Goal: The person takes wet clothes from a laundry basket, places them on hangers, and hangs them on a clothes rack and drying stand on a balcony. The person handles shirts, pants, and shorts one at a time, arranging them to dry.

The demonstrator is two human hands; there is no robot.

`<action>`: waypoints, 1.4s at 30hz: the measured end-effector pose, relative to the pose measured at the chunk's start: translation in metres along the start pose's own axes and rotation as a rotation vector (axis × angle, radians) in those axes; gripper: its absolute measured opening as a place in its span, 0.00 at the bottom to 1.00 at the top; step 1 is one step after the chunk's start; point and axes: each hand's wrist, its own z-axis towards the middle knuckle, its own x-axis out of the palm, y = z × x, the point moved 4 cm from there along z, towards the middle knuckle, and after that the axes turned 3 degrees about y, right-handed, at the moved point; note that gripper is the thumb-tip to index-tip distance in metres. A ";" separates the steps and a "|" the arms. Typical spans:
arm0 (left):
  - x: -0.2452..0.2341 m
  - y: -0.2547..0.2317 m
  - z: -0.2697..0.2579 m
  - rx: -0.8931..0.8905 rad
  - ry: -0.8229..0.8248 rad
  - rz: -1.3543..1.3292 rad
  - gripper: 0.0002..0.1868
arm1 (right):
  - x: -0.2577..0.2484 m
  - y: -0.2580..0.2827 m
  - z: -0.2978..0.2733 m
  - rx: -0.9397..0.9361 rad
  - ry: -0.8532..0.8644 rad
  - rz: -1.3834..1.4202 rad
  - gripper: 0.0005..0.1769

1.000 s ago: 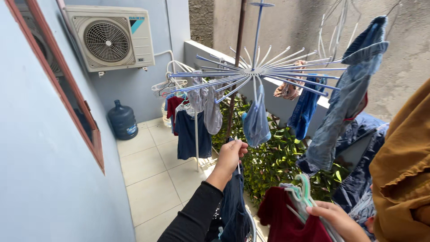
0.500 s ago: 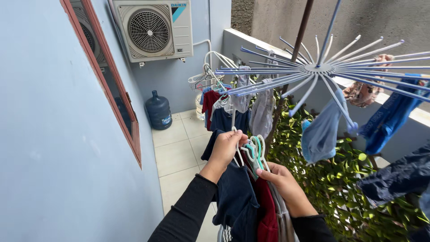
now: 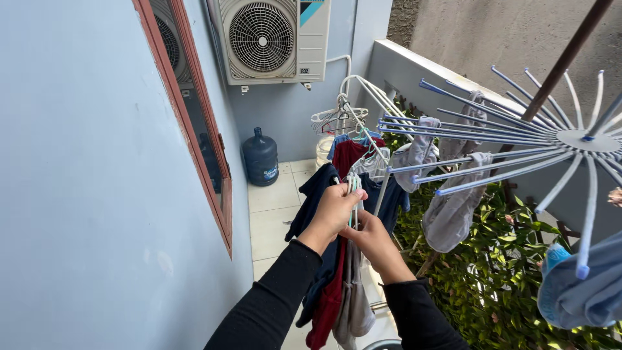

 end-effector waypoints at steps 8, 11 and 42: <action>-0.096 0.036 0.115 -0.060 -0.004 0.089 0.13 | 0.033 -0.048 0.155 0.060 0.052 0.240 0.08; -0.127 0.043 0.164 -0.031 0.066 0.100 0.14 | 0.030 -0.067 0.214 0.116 0.013 0.440 0.08; -0.388 0.264 0.744 -0.280 0.394 0.705 0.44 | -0.045 -0.365 0.914 0.243 -0.363 0.874 0.17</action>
